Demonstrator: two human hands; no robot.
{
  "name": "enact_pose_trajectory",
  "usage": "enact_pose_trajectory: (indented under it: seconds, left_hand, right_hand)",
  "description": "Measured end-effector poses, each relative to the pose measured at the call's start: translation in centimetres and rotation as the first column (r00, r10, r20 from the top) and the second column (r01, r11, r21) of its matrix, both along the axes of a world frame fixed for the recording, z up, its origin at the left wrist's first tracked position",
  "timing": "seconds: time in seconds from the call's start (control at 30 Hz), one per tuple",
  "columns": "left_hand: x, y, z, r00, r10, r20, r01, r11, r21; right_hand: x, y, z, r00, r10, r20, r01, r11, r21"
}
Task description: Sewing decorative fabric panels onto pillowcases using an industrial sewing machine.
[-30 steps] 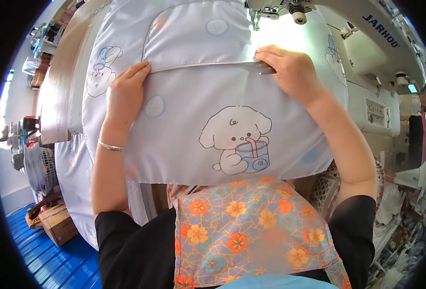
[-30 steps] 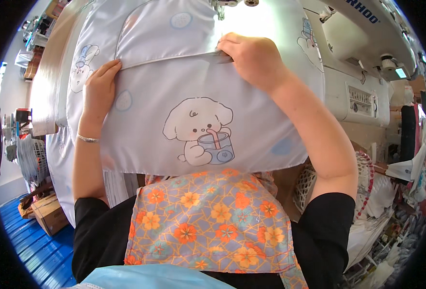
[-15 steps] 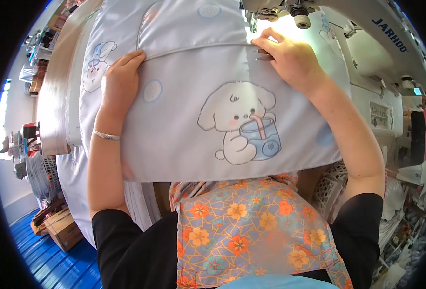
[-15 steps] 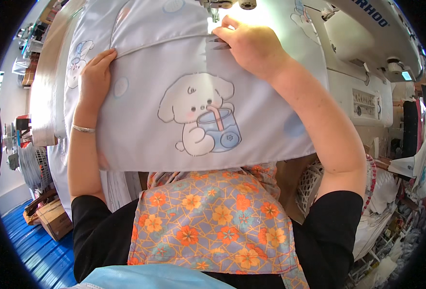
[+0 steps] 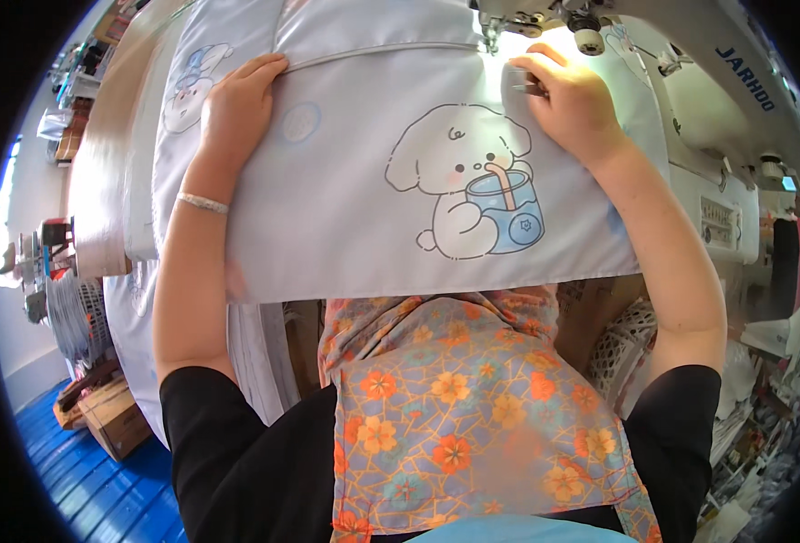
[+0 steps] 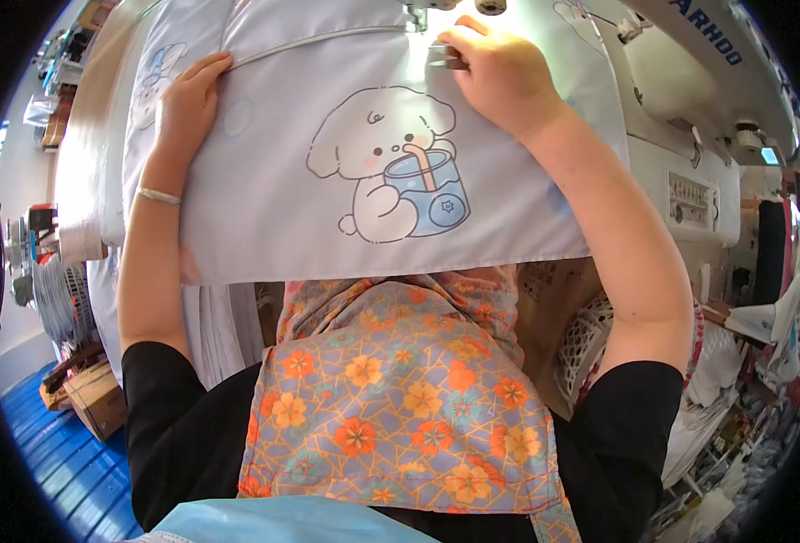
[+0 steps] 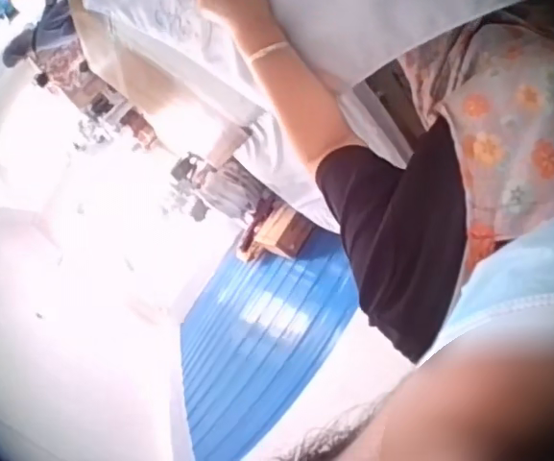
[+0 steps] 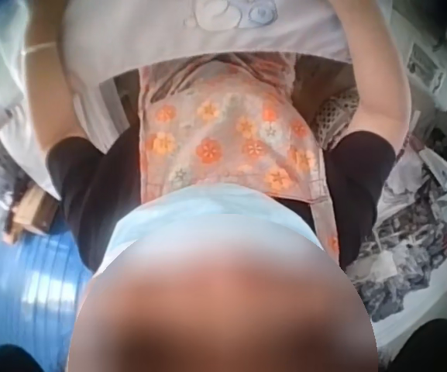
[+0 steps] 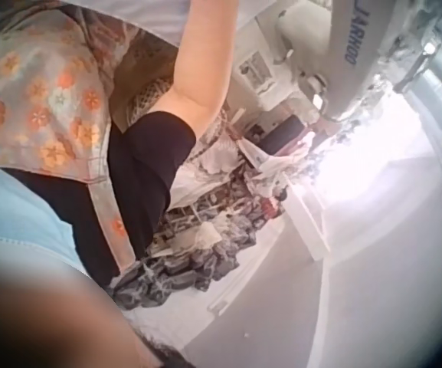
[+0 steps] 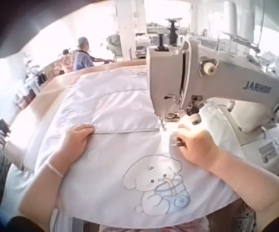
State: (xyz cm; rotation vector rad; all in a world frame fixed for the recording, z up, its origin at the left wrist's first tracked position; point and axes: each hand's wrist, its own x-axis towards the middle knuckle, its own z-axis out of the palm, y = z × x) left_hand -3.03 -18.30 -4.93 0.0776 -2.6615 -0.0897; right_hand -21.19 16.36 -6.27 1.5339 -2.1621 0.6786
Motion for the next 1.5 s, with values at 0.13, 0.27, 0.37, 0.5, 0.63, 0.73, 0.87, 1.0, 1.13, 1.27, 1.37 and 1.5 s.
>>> enact_pose_trajectory:
  seconds: [0.13, 0.27, 0.37, 0.5, 0.63, 0.73, 0.87, 1.0, 1.13, 1.27, 1.37, 1.5]
  left_hand:
    - [1.5, -1.5, -0.5, 0.992, 0.062, -0.114, -0.056, 0.997, 0.053]
    - [3.2, -1.3, 0.2, 0.992, 0.089, 0.084, -0.111, 0.944, 0.310]
    - [2.6, 0.0, -0.2, 0.994, 0.099, -0.035, -0.097, 0.993, 0.073]
    - [1.7, 0.5, 0.5, 0.960, 0.258, 0.107, -0.278, 0.923, 0.266]
    - [0.3, 0.0, 0.7, 0.951, 0.267, 0.157, -0.305, 0.891, 0.336]
    - [0.4, -0.6, 0.0, 0.966, 0.240, 0.093, -0.257, 0.902, 0.347]
    - [0.7, -0.8, 0.0, 0.979, 0.201, 0.035, -0.195, 0.872, 0.449]
    - [1.1, -1.0, -0.1, 0.985, 0.172, 0.005, -0.152, 0.855, 0.496]
    - [1.0, -1.0, 0.1, 0.984, 0.174, 0.023, -0.162, 0.848, 0.504]
    - [0.8, -0.6, 0.3, 0.973, 0.221, -0.062, -0.145, 0.801, 0.582]
    - [0.9, -0.7, 0.4, 0.951, 0.286, -0.118, -0.154, 0.768, 0.621]
    - [0.6, -1.2, -0.9, 0.936, 0.294, -0.193, -0.136, 0.809, 0.572]
  right_hand:
    - [1.8, 1.4, 1.4, 0.989, 0.067, 0.132, -0.062, 0.997, -0.040]
    - [5.5, -1.2, 3.8, 0.975, 0.142, 0.172, -0.150, 0.988, 0.033]
    - [7.5, -5.6, 5.1, 0.955, 0.177, 0.240, -0.207, 0.972, 0.108]
    - [8.5, -11.7, 5.8, 0.929, 0.130, 0.346, -0.197, 0.966, 0.168]
    - [7.2, -17.3, 3.7, 0.916, 0.099, 0.388, -0.152, 0.982, 0.109]
    - [6.6, -19.3, 3.5, 0.912, 0.098, 0.398, -0.162, 0.978, 0.132]
    - [6.2, -20.8, 3.4, 0.911, 0.150, 0.385, -0.216, 0.967, 0.136]
    - [6.4, -22.0, 3.5, 0.913, 0.150, 0.379, -0.239, 0.951, 0.198]
    - [6.6, -22.3, 3.5, 0.925, 0.153, 0.348, -0.233, 0.952, 0.200]
    - [6.2, -20.5, 3.4, 0.925, 0.184, 0.332, -0.172, 0.983, -0.064]
    - [6.7, -14.8, 5.0, 0.824, 0.154, 0.545, -0.110, 0.987, -0.114]
    - [7.9, -4.2, 5.4, 0.788, -0.058, 0.613, 0.084, 0.996, -0.015]
